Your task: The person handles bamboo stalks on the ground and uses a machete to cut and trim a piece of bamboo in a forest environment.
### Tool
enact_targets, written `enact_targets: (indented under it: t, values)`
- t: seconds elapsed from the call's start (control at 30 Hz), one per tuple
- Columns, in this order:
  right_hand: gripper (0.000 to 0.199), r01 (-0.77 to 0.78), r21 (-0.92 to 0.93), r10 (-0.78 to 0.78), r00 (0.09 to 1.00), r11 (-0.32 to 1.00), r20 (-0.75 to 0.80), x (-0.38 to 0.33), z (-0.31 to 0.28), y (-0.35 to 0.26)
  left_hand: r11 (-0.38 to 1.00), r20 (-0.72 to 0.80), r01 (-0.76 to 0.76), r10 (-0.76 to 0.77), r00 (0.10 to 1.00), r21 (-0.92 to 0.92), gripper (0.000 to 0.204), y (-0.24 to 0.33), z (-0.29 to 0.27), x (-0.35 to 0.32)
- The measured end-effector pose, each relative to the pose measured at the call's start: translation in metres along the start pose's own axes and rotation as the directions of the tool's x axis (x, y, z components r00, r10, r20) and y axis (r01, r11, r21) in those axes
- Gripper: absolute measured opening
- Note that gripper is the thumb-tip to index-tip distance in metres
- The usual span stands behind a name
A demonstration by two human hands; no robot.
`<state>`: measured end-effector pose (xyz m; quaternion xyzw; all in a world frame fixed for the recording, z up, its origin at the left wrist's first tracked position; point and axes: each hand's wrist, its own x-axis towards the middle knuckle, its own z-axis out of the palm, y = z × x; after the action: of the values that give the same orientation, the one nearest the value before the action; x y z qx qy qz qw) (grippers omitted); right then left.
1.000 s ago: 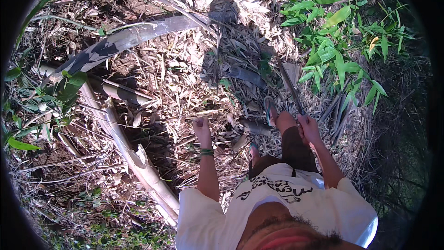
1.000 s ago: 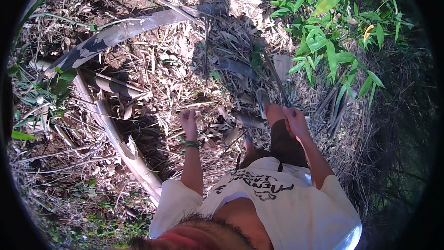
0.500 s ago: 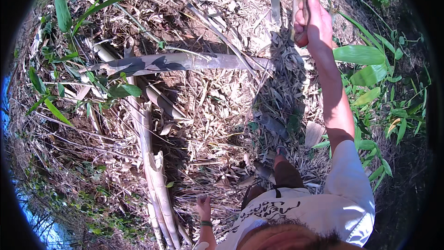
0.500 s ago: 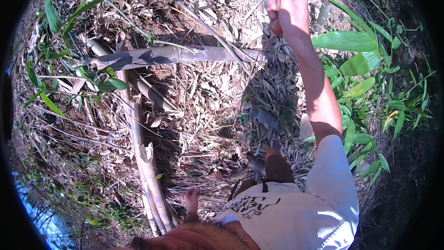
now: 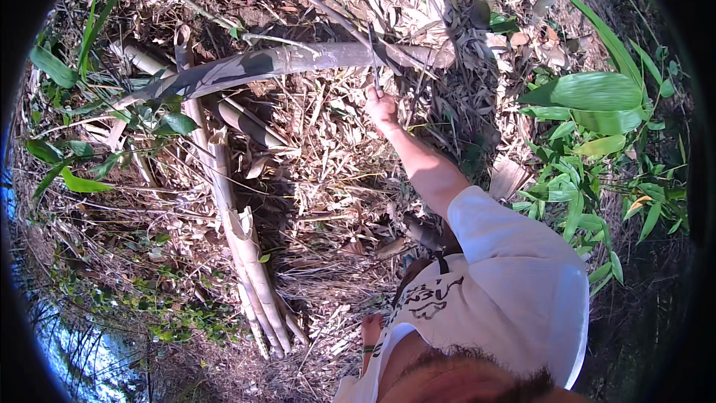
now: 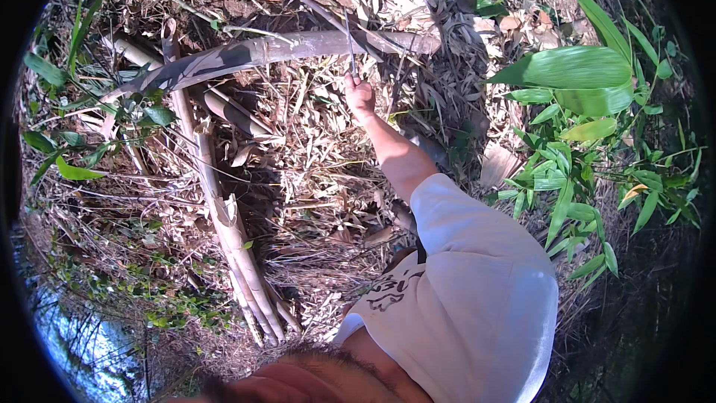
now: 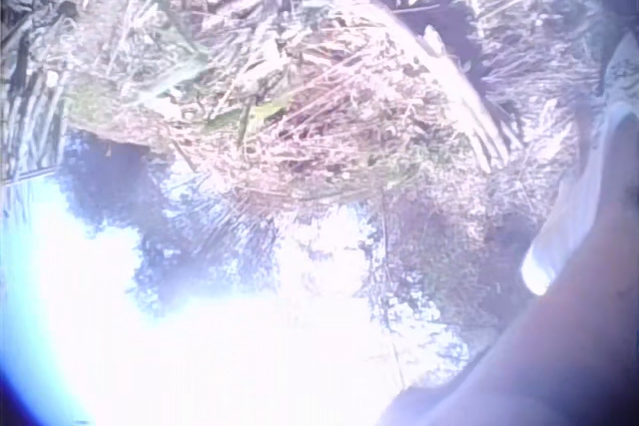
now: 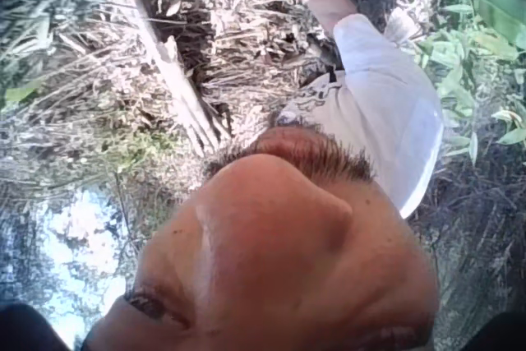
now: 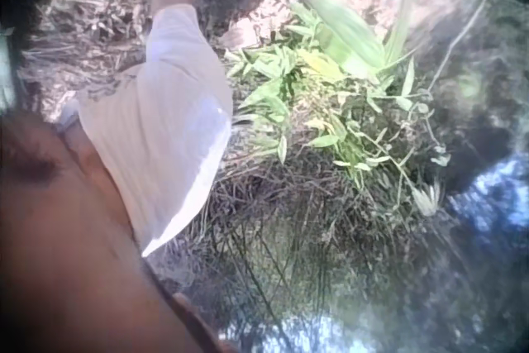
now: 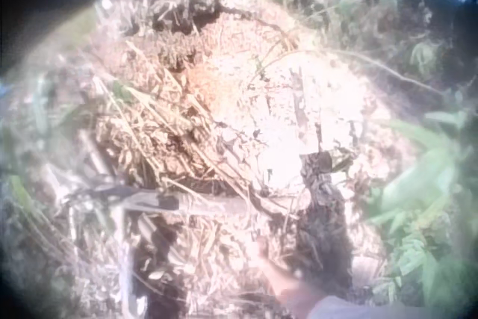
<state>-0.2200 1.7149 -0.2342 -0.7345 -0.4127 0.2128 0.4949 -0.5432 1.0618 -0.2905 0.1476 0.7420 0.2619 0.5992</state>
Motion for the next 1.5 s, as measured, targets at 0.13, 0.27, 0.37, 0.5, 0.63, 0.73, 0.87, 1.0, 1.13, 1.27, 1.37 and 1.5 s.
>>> enact_targets:
  t: [0.13, 0.27, 0.37, 0.5, 0.63, 0.73, 0.87, 1.0, 1.13, 1.27, 1.37, 1.5]
  values:
    - [0.047, -0.644, 0.389, 0.255, 0.678, 0.659, 0.689, -0.109, -0.010, -0.137, 0.999, -0.282, 0.042, -0.040, 0.958, 0.001, 0.020, -0.007, -0.030, -0.041]
    - [0.053, -0.375, 0.452, 0.104, 0.849, 0.809, 0.518, 0.001, -0.095, -0.193, 0.995, -0.152, -0.093, 0.095, 0.984, 0.022, 0.023, 0.036, -0.036, -0.021]
    - [0.049, 0.080, 0.806, -0.394, 0.898, 0.586, 0.197, 0.075, -0.192, -0.318, 0.998, -0.168, -0.051, 0.057, 0.984, 0.041, 0.022, 0.067, -0.020, -0.026]
    - [0.050, 0.360, 0.896, -0.509, 0.840, 0.261, -0.190, 0.072, -0.252, -0.400, 0.992, -0.191, 0.118, -0.108, 0.976, 0.041, 0.020, 0.028, -0.031, -0.017]
    - [0.051, 0.423, 0.897, -0.284, 0.882, 0.125, -0.376, 0.007, -0.140, -0.329, 0.997, -0.185, 0.079, -0.076, 0.980, 0.009, 0.019, -0.040, -0.048, 0.009]
    - [0.048, -0.017, 0.546, -0.018, 0.998, 0.838, 0.059, -0.055, 0.034, -0.094, 0.989, -0.194, 0.068, -0.042, 0.980, 0.131, 0.019, 0.001, -0.027, -0.003]
    - [0.047, -0.665, 0.498, 0.357, 0.733, 0.557, 0.580, -0.121, 0.056, -0.125, 0.992, -0.299, -0.090, 0.061, 0.952, -0.084, 0.026, 0.025, -0.024, -0.038]
    - [0.053, -0.405, 0.201, 0.211, 0.766, 0.892, 0.608, -0.066, -0.020, -0.154, 0.945, 0.007, -0.130, 0.134, 0.991, 0.301, 0.023, -0.013, -0.054, -0.023]
    - [0.050, 0.034, 0.563, -0.267, 0.903, 0.826, 0.337, 0.007, -0.134, -0.303, 0.969, -0.173, 0.123, -0.162, 0.971, -0.216, 0.014, -0.050, -0.081, -0.037]
    - [0.057, 0.392, 0.829, -0.480, 0.859, 0.399, -0.176, 0.010, -0.192, -0.373, 0.932, -0.256, 0.295, -0.343, 0.904, -0.209, 0.018, -0.109, -0.111, -0.061]
    - [0.067, 0.604, 0.787, -0.408, 0.754, 0.124, -0.515, -0.028, -0.119, -0.328, 0.912, -0.253, 0.337, -0.391, 0.885, -0.232, 0.016, -0.116, -0.110, -0.071]
    - [0.055, -0.179, 0.383, 0.134, 0.981, 0.906, 0.141, -0.089, 0.082, -0.057, 0.926, -0.129, 0.288, -0.325, 0.937, -0.244, 0.021, -0.093, -0.096, -0.055]
